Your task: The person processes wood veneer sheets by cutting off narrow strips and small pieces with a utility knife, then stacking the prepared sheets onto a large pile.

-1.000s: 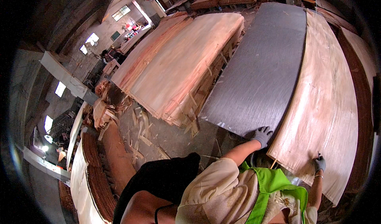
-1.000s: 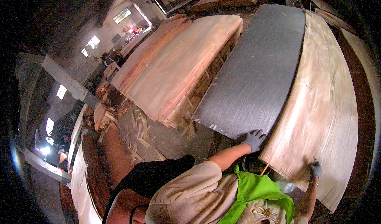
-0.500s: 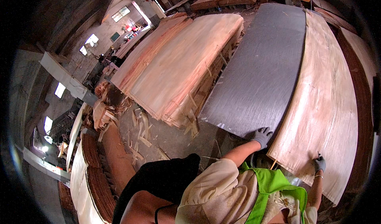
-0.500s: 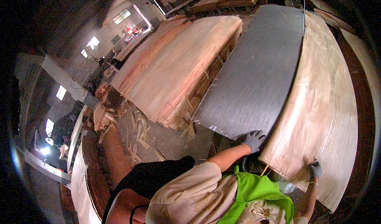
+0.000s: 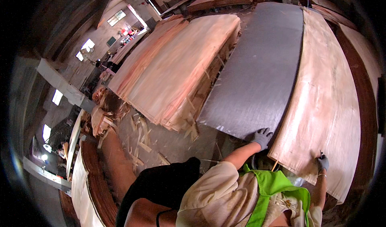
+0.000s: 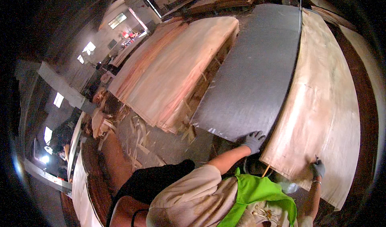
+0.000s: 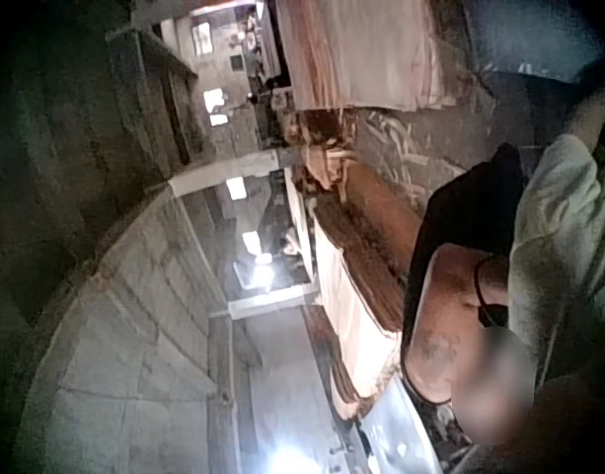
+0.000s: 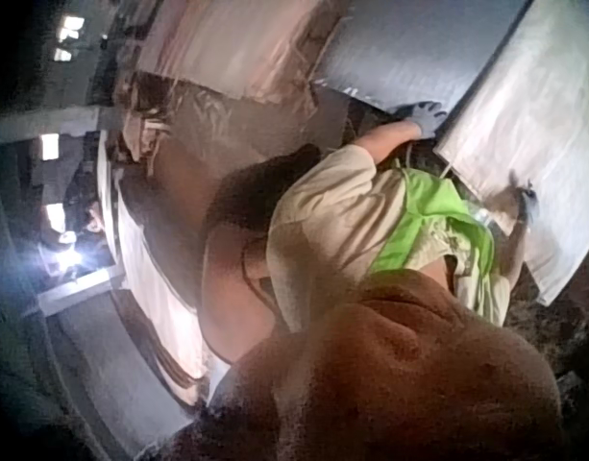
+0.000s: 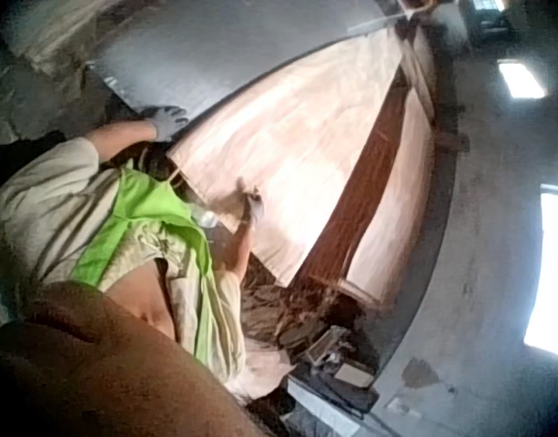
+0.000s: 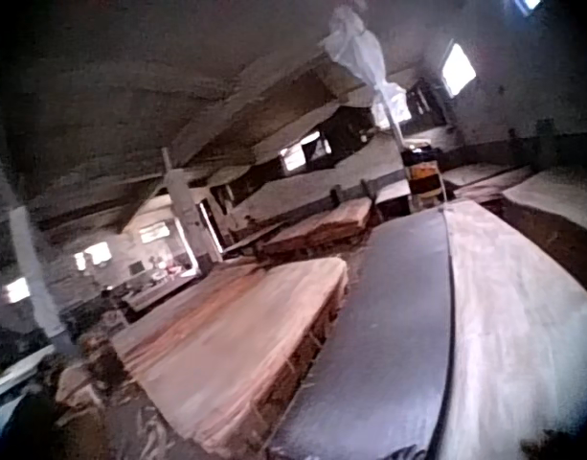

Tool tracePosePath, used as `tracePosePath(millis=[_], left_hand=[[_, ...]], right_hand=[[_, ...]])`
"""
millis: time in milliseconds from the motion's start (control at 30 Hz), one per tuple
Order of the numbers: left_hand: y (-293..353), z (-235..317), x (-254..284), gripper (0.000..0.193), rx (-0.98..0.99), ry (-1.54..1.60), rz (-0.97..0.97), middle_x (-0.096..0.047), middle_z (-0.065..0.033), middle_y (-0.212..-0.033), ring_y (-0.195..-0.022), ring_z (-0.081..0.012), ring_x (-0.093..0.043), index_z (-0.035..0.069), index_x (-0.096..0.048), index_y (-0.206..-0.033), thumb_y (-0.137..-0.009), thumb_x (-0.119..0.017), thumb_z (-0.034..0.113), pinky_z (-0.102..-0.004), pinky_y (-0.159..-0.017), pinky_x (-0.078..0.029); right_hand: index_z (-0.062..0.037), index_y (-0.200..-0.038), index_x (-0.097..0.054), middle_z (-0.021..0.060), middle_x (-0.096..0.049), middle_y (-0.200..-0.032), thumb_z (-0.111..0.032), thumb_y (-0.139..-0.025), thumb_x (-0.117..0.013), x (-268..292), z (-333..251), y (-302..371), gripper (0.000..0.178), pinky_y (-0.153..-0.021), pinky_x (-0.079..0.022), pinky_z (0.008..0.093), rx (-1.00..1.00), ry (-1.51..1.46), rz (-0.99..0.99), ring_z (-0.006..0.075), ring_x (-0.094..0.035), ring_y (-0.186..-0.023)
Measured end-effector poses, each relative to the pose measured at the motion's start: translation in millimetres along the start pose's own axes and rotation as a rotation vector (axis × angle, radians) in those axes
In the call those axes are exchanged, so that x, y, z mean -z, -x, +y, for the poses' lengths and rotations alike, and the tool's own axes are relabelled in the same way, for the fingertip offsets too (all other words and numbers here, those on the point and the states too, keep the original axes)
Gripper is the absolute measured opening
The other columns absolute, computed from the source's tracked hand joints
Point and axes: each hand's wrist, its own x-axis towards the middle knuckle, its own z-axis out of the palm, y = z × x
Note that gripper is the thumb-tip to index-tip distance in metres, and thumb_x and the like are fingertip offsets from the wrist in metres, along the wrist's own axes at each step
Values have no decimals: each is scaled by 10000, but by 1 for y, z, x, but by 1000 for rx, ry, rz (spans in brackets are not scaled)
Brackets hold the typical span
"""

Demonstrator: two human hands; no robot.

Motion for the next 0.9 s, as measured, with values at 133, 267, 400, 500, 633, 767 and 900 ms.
tracePosePath(millis=[133, 267, 400, 500, 633, 767, 900], left_hand=[[-3, 3, 3, 834, -19, 5, 16, -153, -143, -1483, -1337, -355, -195, 153, -257, -1410, -717, -665, 377, -514, -1009, -274], [-3, -1, -7, 872, -1, -29, 11, -115, -121, -1493, -1346, -336, -169, 170, -218, -1418, -718, -670, 429, -536, -970, -301], [-5, -1, -4, 868, -8, -31, 13, -118, -124, -1491, -1341, -343, -176, 169, -227, -1413, -718, -674, 432, -538, -965, -308], [-4, 2, 3, 871, 5, 10, -21, -120, -126, -1489, -1346, -346, -168, 162, -227, -1414, -706, -689, 374, -537, -986, -297], [2, 0, 3, 865, 2, 21, -4, -126, -119, -1488, -1345, -346, -171, 165, -231, -1412, -710, -691, 373, -544, -973, -313], [2, 2, 3, 848, -3, -4, 23, -139, -119, -1484, -1336, -347, -187, 164, -250, -1404, -715, -683, 401, -539, -968, -315], [2, 1, 5, 855, -7, -10, -2, -126, -119, -1489, -1336, -349, -185, 167, -245, -1408, -715, -678, 419, -536, -975, -307]], right_hand=[[-36, -830, -606, 217, -620, -823, -265, -705, -603, 8, -3, 4, 261, -676, -463, 415, 59, 73, 25, 379, -604, -786], [-46, -835, -620, 196, -632, -809, -266, -682, -629, 14, -24, 17, 269, -686, -471, 413, -4, 59, 11, 363, -614, -778], [-49, -811, -621, 178, -641, -791, -257, -655, -668, 18, -24, 18, 264, -664, -470, 403, -22, 42, 11, 342, -623, -754], [-45, -796, -616, 180, -639, -780, -244, -642, -684, 17, -24, 18, 261, -633, -463, 394, -22, 39, 33, 326, -626, -730], [-41, -785, -615, 180, -638, -770, -233, -638, -680, 14, -26, 18, 250, -629, -464, 385, -25, 3, 12, 309, -630, -715], [-34, -768, -613, 179, -636, -751, -227, -637, -673, 7, -11, 10, 241, -631, -466, 382, 12, -44, 37, 309, -626, -694], [-32, -761, -618, 178, -638, -742, -236, -640, -670, 2, -4, 4, 243, -629, -467, 383, 12, 38, 71, 312, -629, -700]])
